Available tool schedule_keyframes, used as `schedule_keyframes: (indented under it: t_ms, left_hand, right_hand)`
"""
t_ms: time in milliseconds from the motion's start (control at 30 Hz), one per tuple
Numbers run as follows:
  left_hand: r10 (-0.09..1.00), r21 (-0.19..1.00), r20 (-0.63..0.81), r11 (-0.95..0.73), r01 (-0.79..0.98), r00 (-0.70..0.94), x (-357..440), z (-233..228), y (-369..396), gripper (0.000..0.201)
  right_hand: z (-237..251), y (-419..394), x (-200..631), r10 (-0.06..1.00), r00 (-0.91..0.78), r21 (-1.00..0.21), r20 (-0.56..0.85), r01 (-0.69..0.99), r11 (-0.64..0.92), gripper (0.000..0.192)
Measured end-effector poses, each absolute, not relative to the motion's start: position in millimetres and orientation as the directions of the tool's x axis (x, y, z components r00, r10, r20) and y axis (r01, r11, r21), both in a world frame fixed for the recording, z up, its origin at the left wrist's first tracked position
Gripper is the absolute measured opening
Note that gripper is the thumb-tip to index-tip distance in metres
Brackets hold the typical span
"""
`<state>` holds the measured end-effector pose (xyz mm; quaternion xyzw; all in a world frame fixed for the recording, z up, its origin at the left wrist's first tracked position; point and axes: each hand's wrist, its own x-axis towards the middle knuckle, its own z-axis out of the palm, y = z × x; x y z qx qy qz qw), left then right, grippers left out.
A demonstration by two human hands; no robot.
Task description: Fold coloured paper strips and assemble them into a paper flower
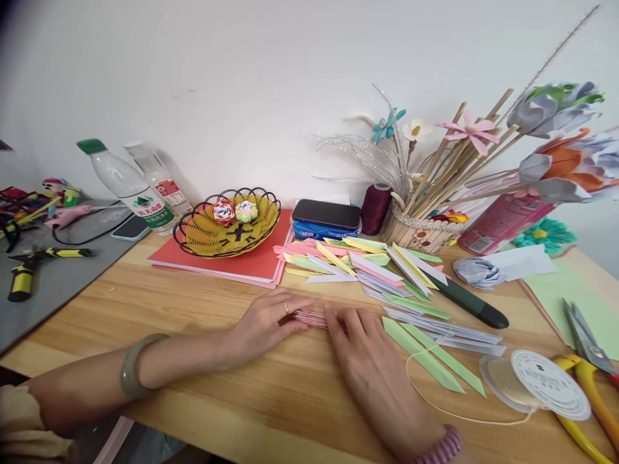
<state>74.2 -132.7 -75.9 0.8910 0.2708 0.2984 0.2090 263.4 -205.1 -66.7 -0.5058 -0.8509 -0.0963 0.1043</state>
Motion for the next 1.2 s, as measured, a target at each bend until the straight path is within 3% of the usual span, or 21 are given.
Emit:
schedule_keyframes:
  t_ms: [233, 400, 767, 867, 967, 1100, 1200]
  left_hand:
    - [0.596, 0.461, 0.393, -0.787, 0.41, 0.701, 74, -73, -135, 0.028]
    - [0.637, 0.42, 0.335, -0.761, 0.495, 0.694, 72, -69, -138, 0.028]
    - [0.58, 0.383, 0.438, -0.812, 0.441, 0.687, 73, -72, -135, 0.025]
    - [0.567, 0.442, 0.461, -0.814, 0.377, 0.683, 72, -73, -136, 0.025]
    - [0.626, 0.597, 0.396, -0.732, 0.329, 0.672, 72, -68, -137, 0.031]
    - [0.776, 0.89, 0.085, -0.341, 0.302, 0.625, 74, -56, -136, 0.043]
    - [0.776, 0.961, -0.1, -0.088, 0.264, 0.623, 77, -51, -131, 0.044]
  right_hand:
    - [-65, -204, 262, 0.829, -0.485, 0.122, 0.279, 0.874, 0.47, 0.034]
    - [-65, -204, 262, 0.845, -0.465, 0.098, 0.264, 0.885, 0.456, 0.031]
    - [-65, -204, 259, 0.837, -0.475, 0.179, 0.271, 0.879, 0.441, 0.033]
    - [-64, -206, 260, 0.799, -0.506, 0.232, 0.325, 0.862, 0.451, 0.034]
    - [-61, -210, 261, 0.752, -0.521, 0.28, 0.405, 0.853, 0.44, 0.035]
    - [-58, -211, 261, 0.696, -0.556, 0.341, 0.454, 0.83, 0.441, 0.033]
    - [-57, -211, 261, 0.669, -0.583, 0.369, 0.462, 0.812, 0.452, 0.034]
